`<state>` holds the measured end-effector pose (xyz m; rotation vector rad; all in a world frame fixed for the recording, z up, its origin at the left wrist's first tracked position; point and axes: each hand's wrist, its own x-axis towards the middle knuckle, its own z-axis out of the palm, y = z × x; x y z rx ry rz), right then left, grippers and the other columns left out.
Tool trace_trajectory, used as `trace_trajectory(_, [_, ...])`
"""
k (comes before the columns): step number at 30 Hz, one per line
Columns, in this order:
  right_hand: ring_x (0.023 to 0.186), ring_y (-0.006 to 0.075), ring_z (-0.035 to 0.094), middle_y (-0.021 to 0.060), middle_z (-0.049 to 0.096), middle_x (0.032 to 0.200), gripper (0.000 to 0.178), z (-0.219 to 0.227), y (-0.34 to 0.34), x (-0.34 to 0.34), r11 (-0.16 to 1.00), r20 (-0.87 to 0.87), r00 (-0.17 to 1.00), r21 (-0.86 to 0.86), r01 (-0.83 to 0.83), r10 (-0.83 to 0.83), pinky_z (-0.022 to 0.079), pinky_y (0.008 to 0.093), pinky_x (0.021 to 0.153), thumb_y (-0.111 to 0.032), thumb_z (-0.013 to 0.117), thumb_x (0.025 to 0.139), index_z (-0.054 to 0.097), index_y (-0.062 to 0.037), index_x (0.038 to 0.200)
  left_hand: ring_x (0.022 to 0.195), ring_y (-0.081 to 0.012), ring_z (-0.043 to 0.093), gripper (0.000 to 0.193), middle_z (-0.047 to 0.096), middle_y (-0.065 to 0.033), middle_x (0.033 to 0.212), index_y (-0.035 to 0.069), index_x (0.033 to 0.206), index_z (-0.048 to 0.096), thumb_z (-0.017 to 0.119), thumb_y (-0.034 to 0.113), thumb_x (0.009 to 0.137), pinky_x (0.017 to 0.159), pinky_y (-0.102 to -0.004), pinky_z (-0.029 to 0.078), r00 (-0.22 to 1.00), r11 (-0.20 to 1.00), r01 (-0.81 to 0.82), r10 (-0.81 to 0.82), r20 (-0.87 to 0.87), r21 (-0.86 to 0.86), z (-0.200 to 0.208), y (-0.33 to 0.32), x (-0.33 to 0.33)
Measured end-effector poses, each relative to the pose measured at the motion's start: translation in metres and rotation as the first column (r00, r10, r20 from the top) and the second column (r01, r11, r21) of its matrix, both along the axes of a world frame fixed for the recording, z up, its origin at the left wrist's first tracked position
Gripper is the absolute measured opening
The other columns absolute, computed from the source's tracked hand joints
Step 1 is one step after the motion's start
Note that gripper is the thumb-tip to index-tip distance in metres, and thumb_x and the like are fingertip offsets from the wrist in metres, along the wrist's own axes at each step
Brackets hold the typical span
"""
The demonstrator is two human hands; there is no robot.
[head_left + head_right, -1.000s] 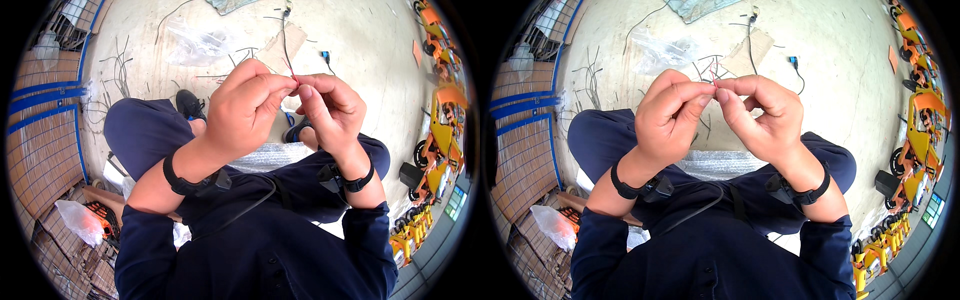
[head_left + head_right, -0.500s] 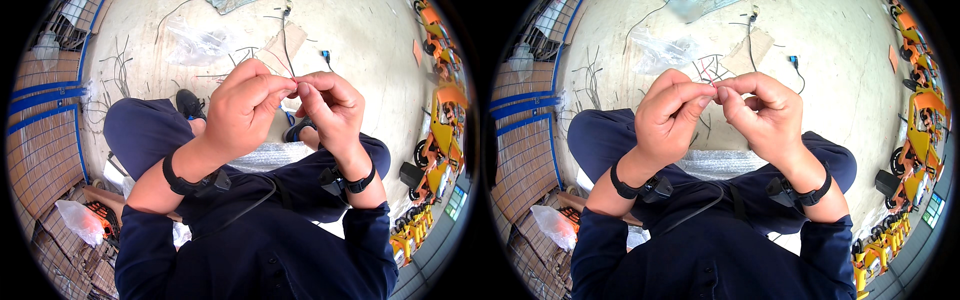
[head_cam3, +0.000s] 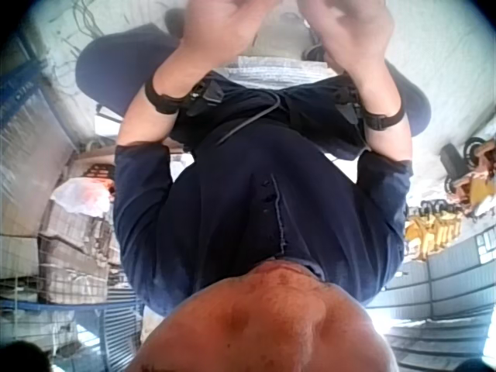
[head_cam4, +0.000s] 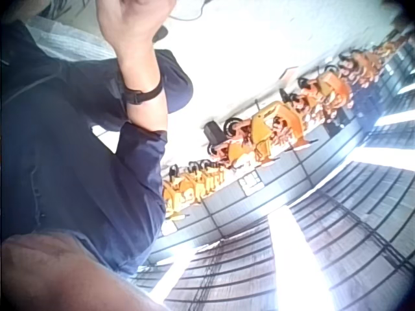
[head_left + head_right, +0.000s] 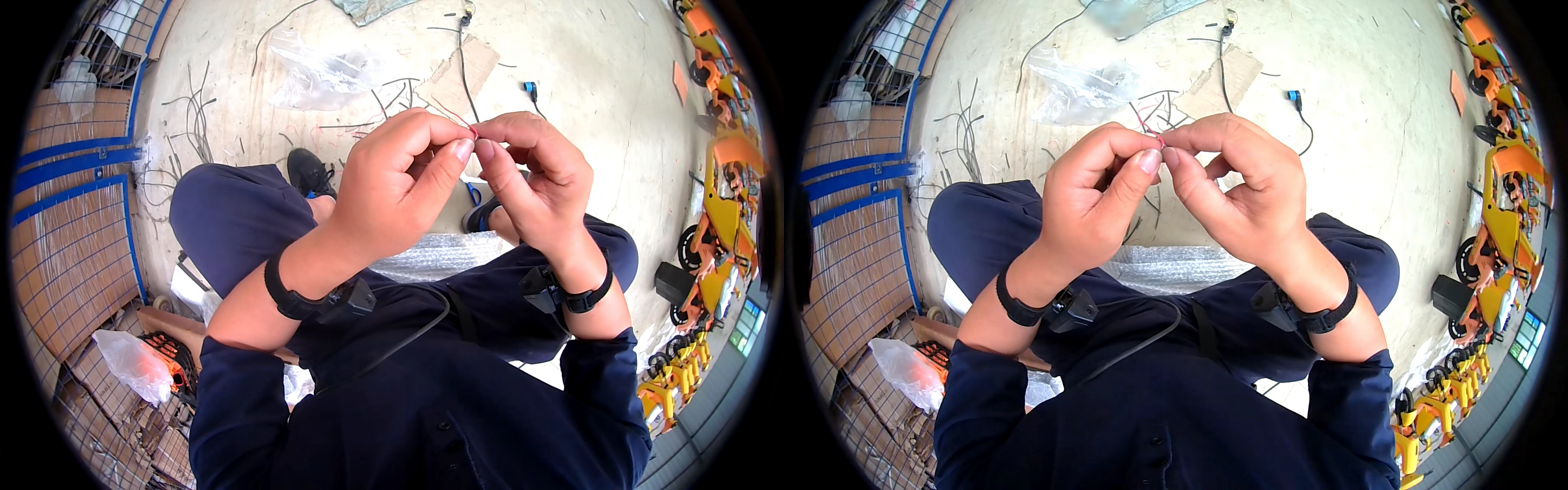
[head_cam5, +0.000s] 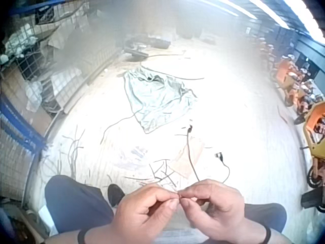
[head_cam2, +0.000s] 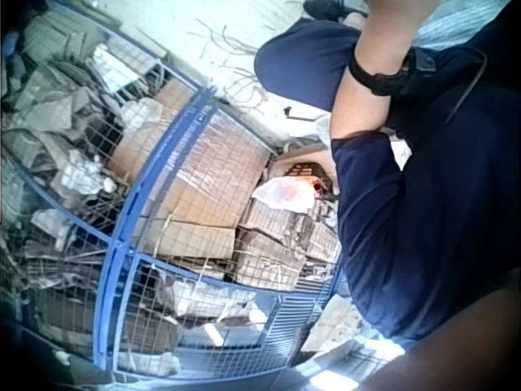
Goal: The person sits on the floor and uses scissors to trim a white connector or tape, then handles red and black wires by hand to align or join them.
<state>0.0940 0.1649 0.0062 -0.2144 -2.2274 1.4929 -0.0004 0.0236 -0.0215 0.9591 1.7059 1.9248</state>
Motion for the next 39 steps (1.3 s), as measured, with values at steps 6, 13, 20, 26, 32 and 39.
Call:
trace_trajectory(6, [0.077, 0.0121, 0.064, 0.0054, 0.07, 0.089, 0.01, -0.003, 0.0, -0.001, 1.0, 0.001, 1.0, -0.004, -0.009, 0.009, 0.049, 0.0213, 0.058, -0.001, 0.067, 0.082, 0.067, -0.0027, 0.091, 0.061, -0.0109, 0.053, 0.007, 0.06, -0.0057, 0.077, 0.001, 0.087, 0.061, 0.061, 0.008, 0.09, 0.054, -0.0246, 0.042, 0.999, 0.997, 0.036, -0.035, 0.007, -0.069, 0.003, -0.003, -0.002])
trace_trajectory(13, [0.07, 0.0121, 0.064, 0.0041, 0.068, 0.081, 0.008, -0.003, 0.0, 0.0, 0.999, 0.016, 1.0, 0.045, 0.02, -0.02, 0.05, 0.0218, 0.056, 0.0, 0.066, 0.08, 0.065, -0.0037, 0.086, 0.063, -0.0157, 0.057, 0.006, 0.061, -0.0081, 0.077, 0.001, 0.087, 0.061, 0.061, 0.007, 0.089, 0.056, -0.0272, 0.044, 0.992, 0.992, 0.045, -0.058, -0.116, -0.114, 0.006, -0.003, -0.005])
trace_trajectory(20, [0.064, 0.0126, 0.062, 0.0042, 0.066, 0.076, 0.008, -0.008, -0.001, -0.003, 0.975, -0.044, 0.996, 0.203, 0.086, -0.078, 0.049, 0.022, 0.052, 0.0, 0.068, 0.077, 0.063, -0.0041, 0.082, 0.062, -0.0175, 0.058, 0.008, 0.062, -0.0087, 0.075, 0.001, 0.087, 0.062, 0.062, 0.009, 0.089, 0.056, -0.0287, 0.045, 0.995, 0.977, 0.081, -0.091, -0.043, -0.195, 0.009, -0.002, -0.006])
trace_trajectory(26, [0.062, 0.0121, 0.061, 0.0037, 0.066, 0.073, 0.008, -0.008, 0.0, -0.004, 0.956, -0.038, 0.99, 0.258, 0.138, -0.132, 0.049, 0.0224, 0.051, -0.001, 0.068, 0.076, 0.062, -0.0051, 0.08, 0.061, -0.0176, 0.058, 0.009, 0.062, -0.0096, 0.074, 0.001, 0.089, 0.063, 0.061, 0.01, 0.089, 0.056, -0.0284, 0.044, 0.997, 0.977, 0.054, -0.063, -0.036, -0.204, 0.006, -0.001, -0.004])
trace_trajectory(32, [0.062, 0.0111, 0.061, 0.0034, 0.066, 0.074, 0.008, -0.011, -0.002, -0.004, 0.967, -0.016, 0.988, 0.203, 0.156, -0.156, 0.048, 0.0221, 0.051, -0.002, 0.068, 0.076, 0.061, -0.0054, 0.079, 0.063, -0.0089, 0.056, 0.011, 0.065, -0.0052, 0.074, 0.0, 0.092, 0.065, 0.06, 0.01, 0.092, 0.056, -0.0252, 0.043, 0.993, 0.983, 0.104, -0.095, 0.067, -0.152, 0.005, -0.002, -0.005])
trace_trajectory(39, [0.064, 0.0088, 0.061, 0.0034, 0.066, 0.075, 0.007, -0.013, -0.003, -0.002, 0.991, 0.01, 0.992, 0.039, 0.126, -0.127, 0.047, 0.0207, 0.054, -0.003, 0.067, 0.079, 0.061, -0.0041, 0.082, 0.057, -0.0003, 0.038, 0.017, 0.052, 0.0051, 0.069, 0.0, 0.098, 0.064, 0.056, 0.016, 0.097, 0.049, -0.0179, 0.029, 0.867, 0.958, 0.28, -0.222, 0.446, -0.067, 0.014, -0.004, -0.01])
